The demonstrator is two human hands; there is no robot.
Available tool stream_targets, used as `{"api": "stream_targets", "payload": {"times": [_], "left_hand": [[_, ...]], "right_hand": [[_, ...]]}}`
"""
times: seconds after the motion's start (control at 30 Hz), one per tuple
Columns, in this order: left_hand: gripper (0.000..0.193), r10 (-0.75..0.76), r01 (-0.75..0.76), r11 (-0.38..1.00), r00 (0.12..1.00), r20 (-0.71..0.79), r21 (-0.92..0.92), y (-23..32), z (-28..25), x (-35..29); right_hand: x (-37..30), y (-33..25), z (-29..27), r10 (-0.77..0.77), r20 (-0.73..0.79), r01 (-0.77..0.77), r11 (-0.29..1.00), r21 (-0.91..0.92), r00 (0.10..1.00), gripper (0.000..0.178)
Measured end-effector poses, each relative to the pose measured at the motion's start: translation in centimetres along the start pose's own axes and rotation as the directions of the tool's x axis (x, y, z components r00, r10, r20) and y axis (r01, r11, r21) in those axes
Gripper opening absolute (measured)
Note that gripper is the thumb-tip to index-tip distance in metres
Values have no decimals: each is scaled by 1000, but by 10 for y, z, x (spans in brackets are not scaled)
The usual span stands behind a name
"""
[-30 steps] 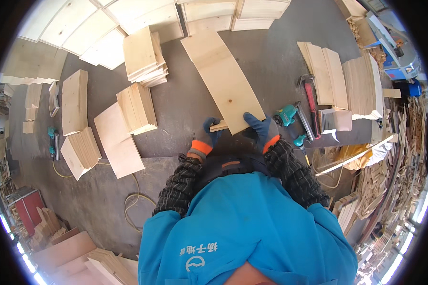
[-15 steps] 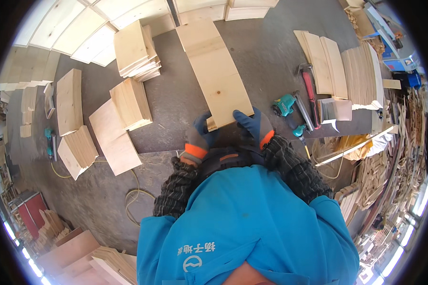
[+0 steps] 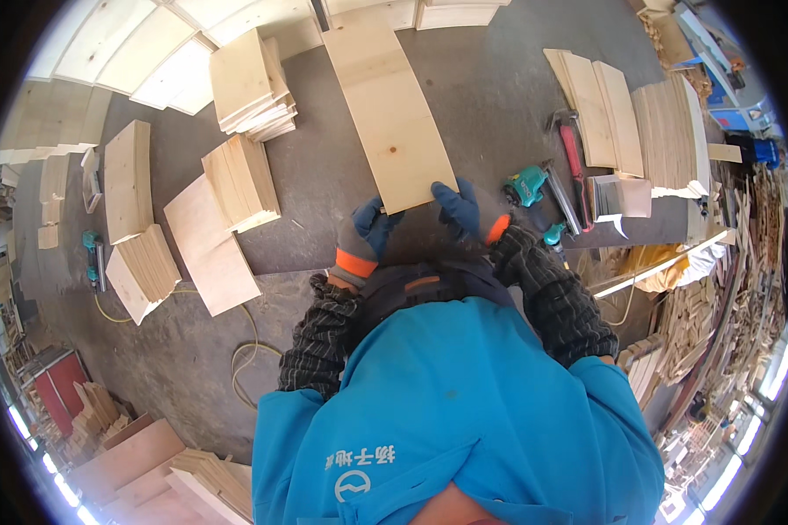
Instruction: The recorder uses a pneumatic nail gun to assemble wooden boards into rectangular boxes.
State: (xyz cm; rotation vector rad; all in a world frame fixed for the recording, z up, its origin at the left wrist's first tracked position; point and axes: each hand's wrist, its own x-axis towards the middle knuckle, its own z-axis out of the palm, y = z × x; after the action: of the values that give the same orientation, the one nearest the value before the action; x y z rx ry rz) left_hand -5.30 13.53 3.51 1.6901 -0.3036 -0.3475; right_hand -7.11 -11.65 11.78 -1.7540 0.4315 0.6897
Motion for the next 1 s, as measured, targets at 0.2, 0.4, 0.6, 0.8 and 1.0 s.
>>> {"api": "stream_targets", "payload": {"times": [0.2,0.4,0.6,0.8,1.0], "left_hand": [[38,-84,84,995,996,-11,44,9,1,-7],[44,-5,60,971,974,-228,233,25,7,-17],[31,200,-66,897,943,-267,438,49,9,-18],[23,132,-11,825,976,-174,565,58,1,-17],[23,42,41,911,980,-192,411,31,0,-17]], "right_hand": [[-23,27,-18,-442,-290,337,875,-348,849,65],[-19,27,-10,-724,-143,326,466,-823,675,43],[-14,25,-10,-743,-51,258,296,-920,667,25],[-5,33,-14,-772,23,322,238,-916,635,19],[-8,19,-18,-664,15,368,395,-842,748,24]]}}
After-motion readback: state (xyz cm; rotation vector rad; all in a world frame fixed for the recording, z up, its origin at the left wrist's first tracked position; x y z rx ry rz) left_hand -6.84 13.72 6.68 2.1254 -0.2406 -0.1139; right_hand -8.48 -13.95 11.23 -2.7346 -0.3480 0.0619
